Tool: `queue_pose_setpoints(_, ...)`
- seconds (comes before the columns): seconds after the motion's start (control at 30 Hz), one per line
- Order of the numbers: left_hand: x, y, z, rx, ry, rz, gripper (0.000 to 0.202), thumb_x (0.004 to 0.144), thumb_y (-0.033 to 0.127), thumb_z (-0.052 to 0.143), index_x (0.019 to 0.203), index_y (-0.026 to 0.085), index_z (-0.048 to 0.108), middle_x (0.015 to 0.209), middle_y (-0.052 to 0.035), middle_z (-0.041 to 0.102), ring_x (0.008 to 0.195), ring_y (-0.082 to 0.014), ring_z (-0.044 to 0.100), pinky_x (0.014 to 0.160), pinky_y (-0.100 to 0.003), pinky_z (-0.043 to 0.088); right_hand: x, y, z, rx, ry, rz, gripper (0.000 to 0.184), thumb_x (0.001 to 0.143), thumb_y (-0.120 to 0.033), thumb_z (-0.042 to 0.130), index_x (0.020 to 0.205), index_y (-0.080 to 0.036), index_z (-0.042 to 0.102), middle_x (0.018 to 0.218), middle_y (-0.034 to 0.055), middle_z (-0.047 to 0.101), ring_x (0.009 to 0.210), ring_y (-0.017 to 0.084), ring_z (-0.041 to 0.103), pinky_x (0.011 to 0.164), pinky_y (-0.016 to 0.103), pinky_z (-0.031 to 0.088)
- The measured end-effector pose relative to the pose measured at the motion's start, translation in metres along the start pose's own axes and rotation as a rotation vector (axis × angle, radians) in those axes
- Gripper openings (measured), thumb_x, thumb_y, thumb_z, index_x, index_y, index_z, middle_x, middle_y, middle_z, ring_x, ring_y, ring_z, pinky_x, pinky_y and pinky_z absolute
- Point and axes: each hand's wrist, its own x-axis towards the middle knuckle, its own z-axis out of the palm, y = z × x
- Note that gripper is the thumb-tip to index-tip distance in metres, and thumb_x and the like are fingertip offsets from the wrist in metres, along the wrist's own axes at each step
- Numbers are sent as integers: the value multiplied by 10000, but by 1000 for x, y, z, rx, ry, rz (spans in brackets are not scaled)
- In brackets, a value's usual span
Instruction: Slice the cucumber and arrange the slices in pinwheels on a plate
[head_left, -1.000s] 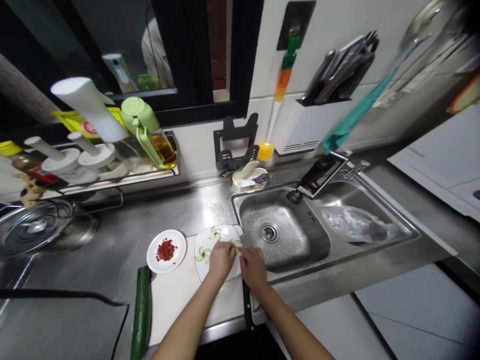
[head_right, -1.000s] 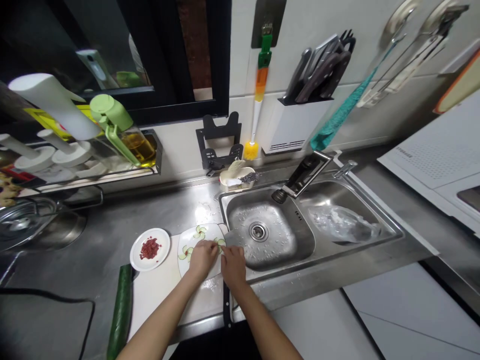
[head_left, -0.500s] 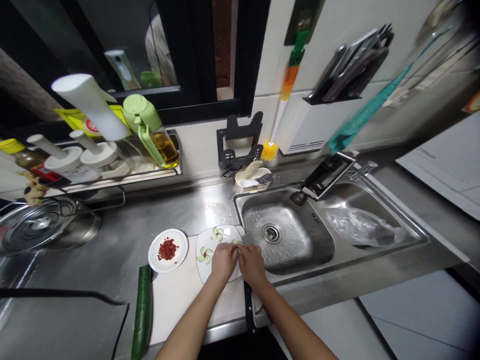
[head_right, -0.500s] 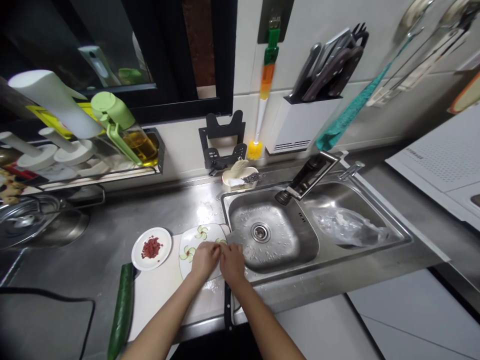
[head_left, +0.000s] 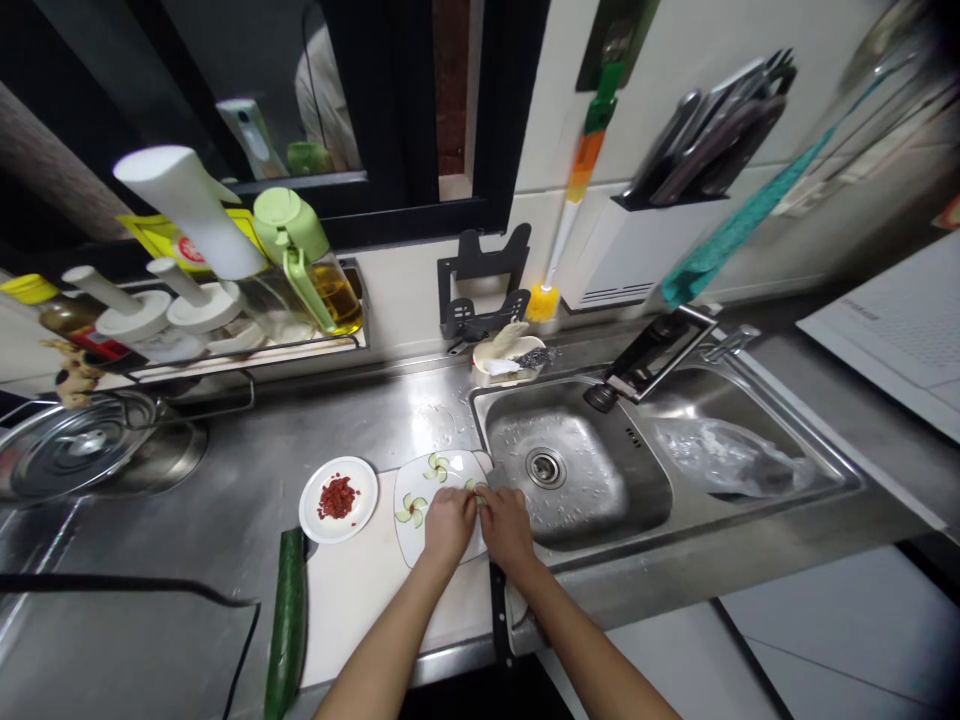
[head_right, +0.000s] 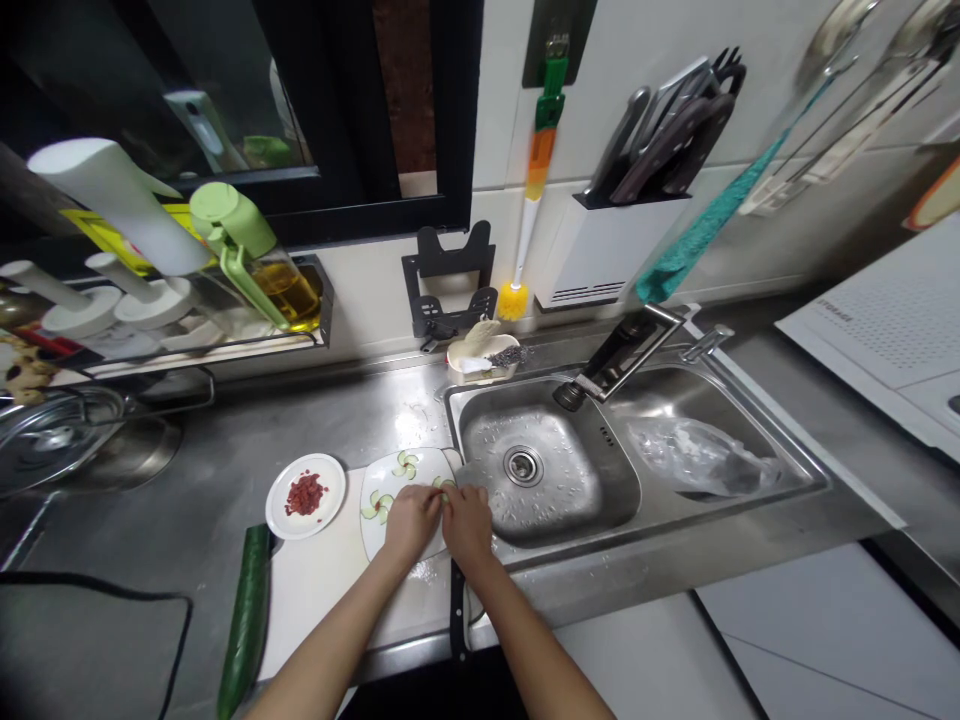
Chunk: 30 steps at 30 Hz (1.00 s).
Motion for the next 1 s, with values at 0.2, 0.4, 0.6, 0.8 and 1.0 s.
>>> queue_pose_setpoints(0.2, 0, 2, -1, 6, 8, -27, 227, 852, 209, 470, 856, 179, 695, 800, -64, 671, 829, -185, 574, 760, -294, 410, 1, -2, 2, -1, -11, 10, 278, 868, -190, 427, 1047, -232, 636, 947, 59, 608, 893, 205, 471, 805, 301, 309)
queue_pose_setpoints(0.4, -1, 1, 0, -6, 8, -4, 232, 856, 224, 471, 877, 178, 697, 798, -64, 671, 828, -181, 578, 778, -298, 416, 2, -1, 2, -1, -11, 16, 277, 882, -215, 418, 1058, -238, 631, 944, 56, 611, 905, 209, 473, 808, 298, 312)
queue_pose_setpoints(0.6, -3, -1, -1, -24, 17, -6, 238, 847, 213, 474, 914, 174, 699, 814, -71, 678, 840, -188, 584, 781, -305, 427, 2, 0, 1, 7, -16, -10, 268, 878, -192, 424, 1044, -225, 631, 965, 61, 620, 905, 201, 495, 836, 299, 309)
queue_pose_setpoints(0.8, -2, 2, -3, -78, 22, -21, 235, 838, 194, 477, 902, 182, 703, 819, -61, 684, 826, -182, 591, 787, -308, 433, 1, 2, 3, 15, 2, -13, 293, 868, -180, 421, 1076, -230, 622, 964, 61, 621, 909, 201, 501, 830, 305, 315)
queue_pose_setpoints(1.0, -2, 4, -1, -96, 14, -16, 240, 841, 195, 475, 903, 182, 706, 812, -68, 686, 835, -182, 596, 791, -311, 436, 0, 1, -1, 15, -12, -7, 291, 862, -164, 421, 1050, -234, 632, 936, 54, 614, 880, 192, 492, 813, 296, 309)
